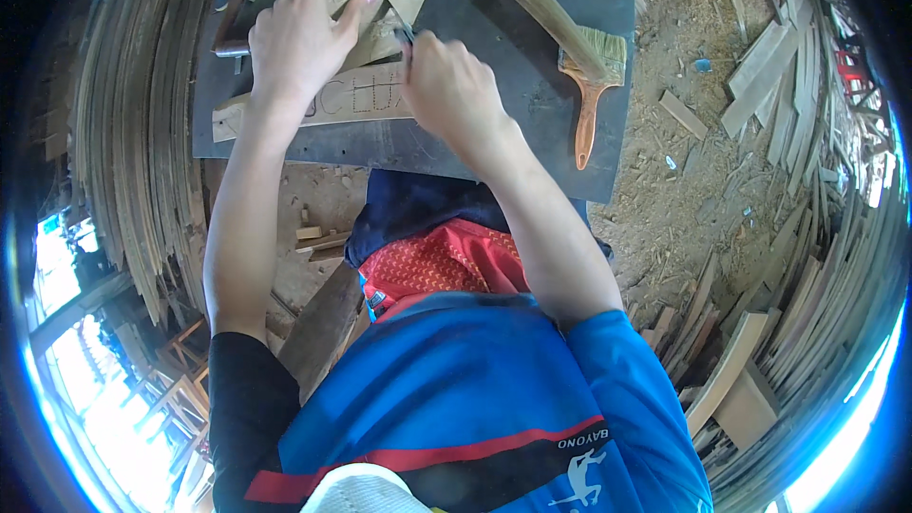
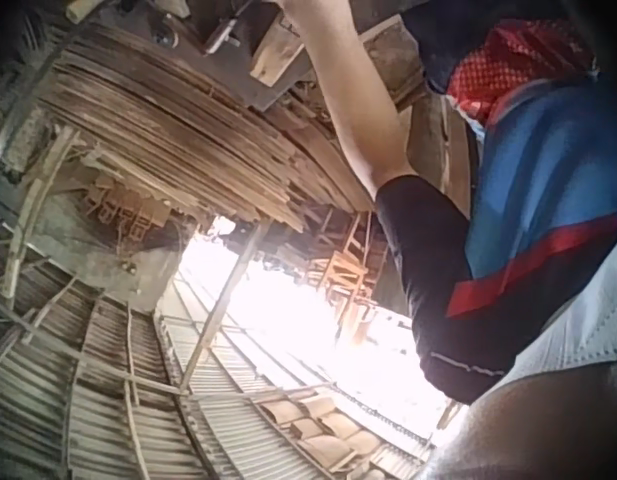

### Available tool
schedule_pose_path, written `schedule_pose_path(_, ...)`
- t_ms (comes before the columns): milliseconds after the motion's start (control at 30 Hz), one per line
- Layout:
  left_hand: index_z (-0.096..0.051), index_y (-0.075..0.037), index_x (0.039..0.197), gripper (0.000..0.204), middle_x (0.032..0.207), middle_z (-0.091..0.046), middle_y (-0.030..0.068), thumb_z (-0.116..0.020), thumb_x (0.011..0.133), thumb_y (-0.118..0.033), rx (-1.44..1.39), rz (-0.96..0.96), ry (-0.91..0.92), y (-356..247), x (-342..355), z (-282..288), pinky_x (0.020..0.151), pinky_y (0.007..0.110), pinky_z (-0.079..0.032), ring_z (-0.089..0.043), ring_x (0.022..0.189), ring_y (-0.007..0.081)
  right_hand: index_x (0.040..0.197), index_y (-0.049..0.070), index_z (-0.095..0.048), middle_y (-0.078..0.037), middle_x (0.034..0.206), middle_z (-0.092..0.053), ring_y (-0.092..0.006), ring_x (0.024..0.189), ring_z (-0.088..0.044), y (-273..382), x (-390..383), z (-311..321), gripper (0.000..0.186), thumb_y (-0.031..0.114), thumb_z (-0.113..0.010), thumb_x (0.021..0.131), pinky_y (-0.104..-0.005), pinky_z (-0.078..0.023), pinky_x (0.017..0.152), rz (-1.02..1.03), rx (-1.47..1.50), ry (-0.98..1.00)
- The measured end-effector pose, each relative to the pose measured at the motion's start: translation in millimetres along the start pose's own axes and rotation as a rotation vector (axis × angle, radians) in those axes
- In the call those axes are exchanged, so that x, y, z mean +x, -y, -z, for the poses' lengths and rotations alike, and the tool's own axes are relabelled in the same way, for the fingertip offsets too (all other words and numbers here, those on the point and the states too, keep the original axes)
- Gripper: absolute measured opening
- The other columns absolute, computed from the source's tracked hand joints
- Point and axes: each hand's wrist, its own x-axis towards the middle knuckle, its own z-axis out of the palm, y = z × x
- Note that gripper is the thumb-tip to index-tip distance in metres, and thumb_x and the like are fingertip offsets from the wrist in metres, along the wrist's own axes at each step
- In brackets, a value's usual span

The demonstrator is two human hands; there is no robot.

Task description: The person carves letters into a small rectangular wooden block using a hand saw. They hold the block steady with their left hand and use the saw to cut along pre-drawn outlines of the letters. The person repeatedly adjusts the block's position to carve different sections of the design.

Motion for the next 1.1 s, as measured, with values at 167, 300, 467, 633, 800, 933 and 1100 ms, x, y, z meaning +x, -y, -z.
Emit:
schedule_pose_path(167, -0.058, -0.007, 0.125, 0.057, 0.09, -0.073, 0.021, -0.064, 0.093, -0.053, -0.065, -0.066, 0.073, 27.1, 7.8, -1.9, 0.078, 0.05, -0.056, -0.071, 0.09, 0.0415, 0.084, -0.002, -0.059, -0.026, 0.069, -0.065, -0.0465, 0.067, -0.067, 4.9, -44.0, 27.7, 0.033, 0.025, -0.051, 0.101, -0.0539, -0.056, 0.063, -0.127, -0.053, 0.208)
schedule_pose_path(300, -0.06, -0.007, 0.119, 0.051, 0.088, -0.073, 0.0199, -0.065, 0.092, -0.051, -0.059, -0.155, 0.07, 6.8, 3.4, 5.8, 0.075, 0.051, -0.059, -0.073, 0.087, 0.0397, 0.085, -0.002, -0.059, -0.027, 0.072, -0.066, -0.0467, 0.071, -0.068, -5.6, 11.1, 3.4, 0.033, 0.026, -0.051, 0.101, -0.0539, -0.056, 0.066, 0.015, 0.016, 0.043)
schedule_pose_path(467, -0.059, -0.007, 0.124, 0.059, 0.092, -0.073, 0.0222, -0.062, 0.092, -0.057, -0.005, -0.045, 0.041, 10.1, 12.5, -1.3, 0.077, 0.051, -0.057, -0.072, 0.088, 0.0412, 0.086, 0.0, -0.061, -0.028, 0.077, -0.066, -0.0465, 0.073, -0.068, -3.9, -4.7, 3.6, 0.033, 0.028, -0.051, 0.102, -0.0549, -0.055, 0.068, -0.008, -0.009, 0.011)
schedule_pose_path(633, -0.057, -0.007, 0.126, 0.06, 0.087, -0.072, 0.0224, -0.06, 0.094, -0.057, -0.019, -0.14, 0.055, 17.3, 10.3, -3.1, 0.076, 0.051, -0.058, -0.072, 0.087, 0.0416, 0.087, 0.001, -0.06, -0.027, 0.08, -0.066, -0.0477, 0.074, -0.066, -5.0, -52.1, 18.3, 0.036, 0.031, -0.05, 0.103, -0.0549, -0.055, 0.07, -0.025, -0.065, 0.043)
schedule_pose_path(800, -0.058, -0.004, 0.118, 0.058, 0.088, -0.071, 0.0244, -0.071, 0.086, -0.051, -0.051, -0.069, -0.01, 15.4, 9.2, 3.1, 0.074, 0.051, -0.056, -0.071, 0.085, 0.0413, 0.08, -0.001, -0.063, -0.028, 0.073, -0.066, -0.0476, 0.074, -0.068, 1.4, 8.7, 1.0, 0.04, 0.031, -0.051, 0.103, -0.0543, -0.056, 0.067, -0.015, 0.021, 0.05)
schedule_pose_path(933, -0.058, -0.002, 0.117, 0.055, 0.086, -0.072, 0.0227, -0.067, 0.09, -0.049, -0.108, 0.0, 0.016, 32.5, -0.9, 2.8, 0.073, 0.051, -0.057, -0.071, 0.084, 0.0408, 0.082, 0.0, -0.062, -0.029, 0.073, -0.066, -0.0481, 0.073, -0.068, 10.8, -57.3, 23.1, 0.039, 0.031, -0.05, 0.103, -0.0558, -0.055, 0.068, -0.123, -0.028, 0.183)
schedule_pose_path(1100, -0.058, -0.001, 0.114, 0.053, 0.084, -0.071, 0.0233, -0.066, 0.091, -0.048, -0.091, -0.081, 0.004, 14.9, -12.0, 3.2, 0.073, 0.051, -0.056, -0.071, 0.084, 0.041, 0.085, -0.002, -0.06, -0.026, 0.075, -0.065, -0.0486, 0.073, -0.066, -15.4, -19.1, 11.6, 0.039, 0.031, -0.049, 0.103, -0.056, -0.054, 0.067, 0.046, -0.035, 0.045)
